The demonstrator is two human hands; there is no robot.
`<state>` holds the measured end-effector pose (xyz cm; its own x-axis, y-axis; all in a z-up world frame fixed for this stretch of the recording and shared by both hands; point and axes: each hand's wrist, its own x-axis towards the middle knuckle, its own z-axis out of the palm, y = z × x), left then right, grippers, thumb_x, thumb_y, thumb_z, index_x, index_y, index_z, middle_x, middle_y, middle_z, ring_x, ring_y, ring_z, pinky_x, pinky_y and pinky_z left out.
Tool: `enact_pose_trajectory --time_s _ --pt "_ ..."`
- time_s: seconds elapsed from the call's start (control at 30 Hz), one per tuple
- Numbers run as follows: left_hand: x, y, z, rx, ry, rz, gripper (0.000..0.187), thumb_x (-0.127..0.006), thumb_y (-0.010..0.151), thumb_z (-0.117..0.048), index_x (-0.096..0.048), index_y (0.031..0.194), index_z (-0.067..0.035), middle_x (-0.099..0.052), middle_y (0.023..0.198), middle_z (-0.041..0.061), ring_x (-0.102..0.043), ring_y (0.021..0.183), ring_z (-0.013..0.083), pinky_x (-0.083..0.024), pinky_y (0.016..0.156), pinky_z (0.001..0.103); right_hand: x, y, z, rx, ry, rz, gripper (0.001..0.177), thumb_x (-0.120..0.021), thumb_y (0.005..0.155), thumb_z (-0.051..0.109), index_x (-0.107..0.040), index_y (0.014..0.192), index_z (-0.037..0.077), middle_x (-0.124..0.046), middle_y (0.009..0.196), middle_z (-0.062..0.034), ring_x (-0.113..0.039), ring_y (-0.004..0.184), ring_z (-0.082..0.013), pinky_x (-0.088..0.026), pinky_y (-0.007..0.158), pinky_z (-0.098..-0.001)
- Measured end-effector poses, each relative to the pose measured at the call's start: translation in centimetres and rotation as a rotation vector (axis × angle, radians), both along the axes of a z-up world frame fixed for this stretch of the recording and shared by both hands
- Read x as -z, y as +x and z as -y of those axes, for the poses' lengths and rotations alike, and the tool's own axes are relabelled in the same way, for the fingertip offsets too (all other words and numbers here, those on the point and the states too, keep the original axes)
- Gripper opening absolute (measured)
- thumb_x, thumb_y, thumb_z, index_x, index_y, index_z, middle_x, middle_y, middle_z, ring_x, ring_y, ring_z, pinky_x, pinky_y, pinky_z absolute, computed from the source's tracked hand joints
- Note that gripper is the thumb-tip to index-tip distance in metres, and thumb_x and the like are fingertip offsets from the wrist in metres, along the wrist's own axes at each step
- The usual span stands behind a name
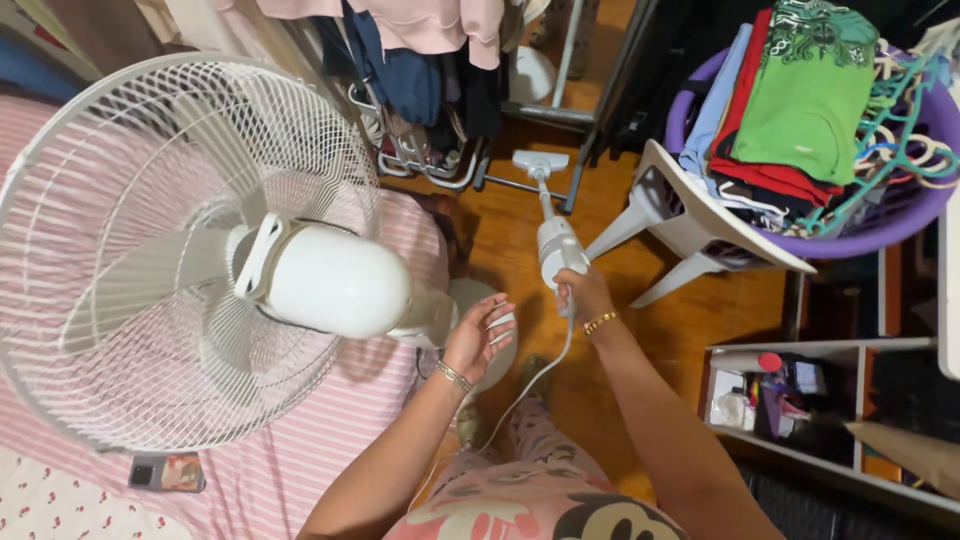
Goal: Assemble a white handheld vacuum cleaner by connecting the tube and floor attachment.
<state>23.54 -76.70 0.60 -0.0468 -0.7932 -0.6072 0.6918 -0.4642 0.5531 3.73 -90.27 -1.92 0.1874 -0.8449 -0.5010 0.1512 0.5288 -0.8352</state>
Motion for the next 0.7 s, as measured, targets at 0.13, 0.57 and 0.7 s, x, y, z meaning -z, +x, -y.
enact_pose_trajectory --time_s 0.13,0.57,0.7 --pt "0.2 -0.6 2.8 -0.068 0.042 -0.004 0.037 -0.054 0.098 -0.034 -0.06 0.129 -0.016 -0.069 0.121 0.0 -0.066 0.097 0.0155 -0.055 0.082 0.032 0.9 1.2 5.4 -0.063 0.031 -0.107 0.011 -0.066 0.076 0.005 -0.057 0.078 -0.002 -0.051 0.054 -0.008 -0.048 0.04 -0.0202 -0.04 0.038 -0.0375" --pt "0.2 -2.0 7.8 -0.189 0.077 -0.004 0.037 -0.054 0.097 -0.032 -0.061 0.129 -0.015 -0.068 0.119 0.001 -0.065 0.096 0.0159 -0.055 0.08 0.032 -1.3 4.7 7.2 0.091 0.114 0.003 0.011 -0.068 0.079 0.004 -0.058 0.084 0.003 -0.053 0.056 -0.0057 -0.049 0.04 -0.0188 -0.039 0.039 -0.0356" --pt "-0.4 -1.6 8.5 -0.214 0.053 0.0 0.037 -0.054 0.097 -0.032 -0.061 0.129 -0.015 -0.069 0.119 0.002 -0.065 0.096 0.0163 -0.055 0.081 0.033 0.4 4.9 9.8 0.11 0.083 -0.082 0.009 -0.068 0.081 0.004 -0.06 0.085 0.002 -0.053 0.056 -0.0051 -0.049 0.041 -0.0177 -0.039 0.04 -0.0342"
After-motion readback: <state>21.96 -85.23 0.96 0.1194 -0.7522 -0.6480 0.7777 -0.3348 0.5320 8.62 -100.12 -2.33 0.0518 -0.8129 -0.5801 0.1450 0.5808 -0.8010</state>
